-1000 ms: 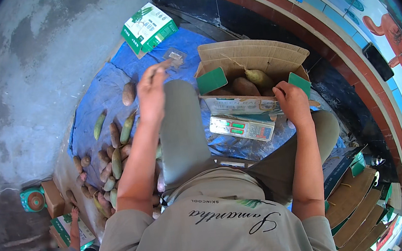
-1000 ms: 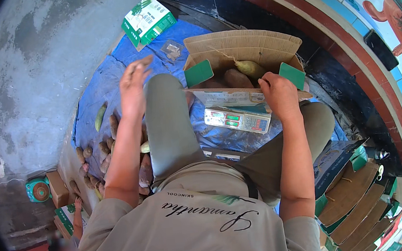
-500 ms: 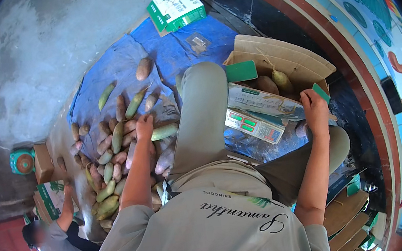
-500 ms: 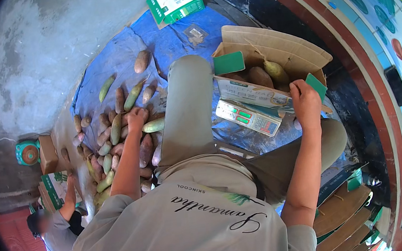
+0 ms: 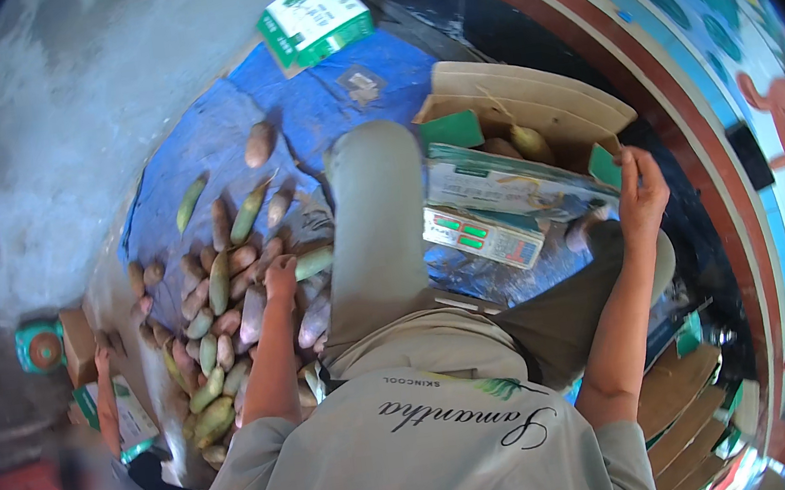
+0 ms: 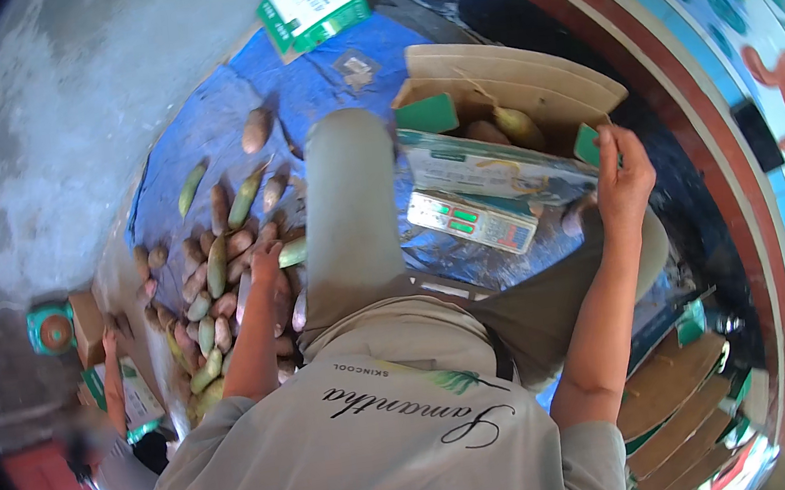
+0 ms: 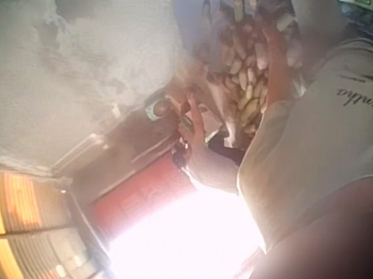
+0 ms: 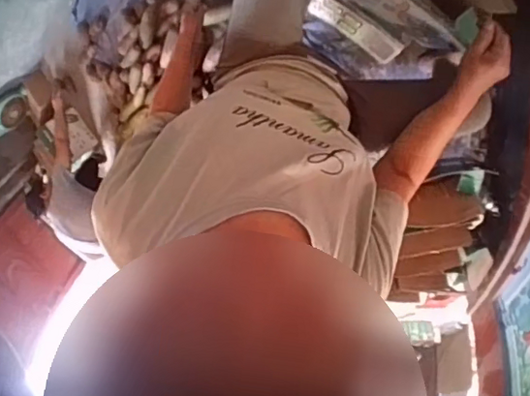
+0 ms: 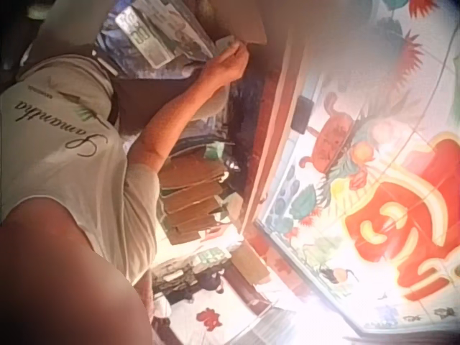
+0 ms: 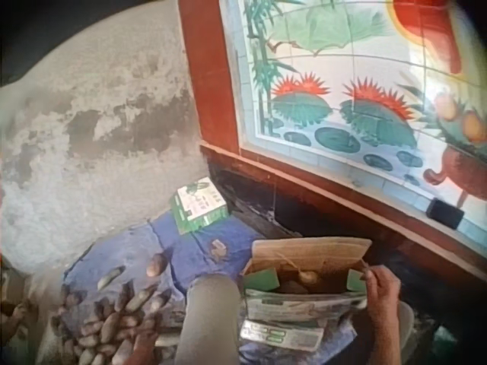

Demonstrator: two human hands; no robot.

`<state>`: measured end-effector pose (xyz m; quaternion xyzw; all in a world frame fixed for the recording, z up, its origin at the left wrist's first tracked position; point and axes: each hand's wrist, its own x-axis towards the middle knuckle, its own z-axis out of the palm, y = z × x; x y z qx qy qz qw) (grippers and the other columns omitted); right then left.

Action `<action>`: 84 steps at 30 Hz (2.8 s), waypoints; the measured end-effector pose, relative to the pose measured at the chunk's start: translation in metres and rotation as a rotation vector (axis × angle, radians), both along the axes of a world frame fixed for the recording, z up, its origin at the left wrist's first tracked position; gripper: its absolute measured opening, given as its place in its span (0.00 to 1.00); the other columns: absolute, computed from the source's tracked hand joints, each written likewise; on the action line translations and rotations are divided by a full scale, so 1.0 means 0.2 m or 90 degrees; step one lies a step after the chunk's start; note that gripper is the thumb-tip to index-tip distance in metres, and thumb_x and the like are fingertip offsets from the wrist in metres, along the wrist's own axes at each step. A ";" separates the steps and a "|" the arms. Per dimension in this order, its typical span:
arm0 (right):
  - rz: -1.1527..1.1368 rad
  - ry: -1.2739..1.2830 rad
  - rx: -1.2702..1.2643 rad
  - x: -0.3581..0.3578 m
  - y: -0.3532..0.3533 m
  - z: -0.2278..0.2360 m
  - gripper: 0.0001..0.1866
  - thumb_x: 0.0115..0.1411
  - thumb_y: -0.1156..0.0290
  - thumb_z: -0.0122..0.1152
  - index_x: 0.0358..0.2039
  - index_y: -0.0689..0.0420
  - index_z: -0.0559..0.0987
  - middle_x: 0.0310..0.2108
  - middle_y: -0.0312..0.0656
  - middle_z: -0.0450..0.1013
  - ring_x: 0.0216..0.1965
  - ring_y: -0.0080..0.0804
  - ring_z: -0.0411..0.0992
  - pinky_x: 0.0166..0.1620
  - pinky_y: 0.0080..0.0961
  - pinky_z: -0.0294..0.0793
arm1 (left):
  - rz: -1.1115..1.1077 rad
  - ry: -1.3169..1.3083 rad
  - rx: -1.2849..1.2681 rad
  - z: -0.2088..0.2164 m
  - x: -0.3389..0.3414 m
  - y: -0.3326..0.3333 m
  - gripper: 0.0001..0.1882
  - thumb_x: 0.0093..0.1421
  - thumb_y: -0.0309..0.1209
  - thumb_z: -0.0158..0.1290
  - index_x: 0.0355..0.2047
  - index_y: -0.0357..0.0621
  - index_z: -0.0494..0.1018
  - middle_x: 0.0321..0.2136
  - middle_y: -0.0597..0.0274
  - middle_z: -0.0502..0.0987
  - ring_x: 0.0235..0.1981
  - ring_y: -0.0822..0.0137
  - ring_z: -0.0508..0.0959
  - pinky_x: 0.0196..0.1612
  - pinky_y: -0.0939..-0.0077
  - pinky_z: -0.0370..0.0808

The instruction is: Packing root vegetables from a pile on the floor into cardboard boxes and weighing them.

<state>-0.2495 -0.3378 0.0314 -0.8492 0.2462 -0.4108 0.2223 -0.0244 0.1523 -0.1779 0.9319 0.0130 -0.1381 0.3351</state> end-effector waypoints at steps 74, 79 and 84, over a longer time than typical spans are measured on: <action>-0.962 0.549 0.380 -3.30 0.12 -0.85 0.18 0.56 0.59 0.51 0.32 0.63 0.77 0.34 0.57 0.74 0.38 0.54 0.73 0.39 0.47 0.73 | 0.007 -0.178 -0.443 0.74 0.48 -0.59 0.13 0.60 0.31 0.45 0.42 0.39 0.71 0.43 0.57 0.75 0.47 0.64 0.73 0.49 0.68 0.66; -0.952 0.716 0.229 -3.33 0.29 -0.46 0.17 0.57 0.62 0.51 0.34 0.64 0.78 0.36 0.56 0.74 0.37 0.51 0.74 0.38 0.42 0.74 | -0.043 -0.259 -0.552 0.96 0.46 -0.90 0.09 0.60 0.28 0.47 0.37 0.39 0.73 0.40 0.59 0.77 0.43 0.69 0.74 0.44 0.75 0.68; -1.043 0.554 0.164 -2.46 0.39 0.19 0.22 0.58 0.55 0.51 0.36 0.63 0.78 0.35 0.55 0.75 0.38 0.49 0.75 0.39 0.41 0.74 | -0.134 -0.337 -0.642 1.11 0.39 -1.16 0.09 0.61 0.26 0.44 0.37 0.41 0.73 0.40 0.58 0.77 0.44 0.69 0.74 0.46 0.72 0.68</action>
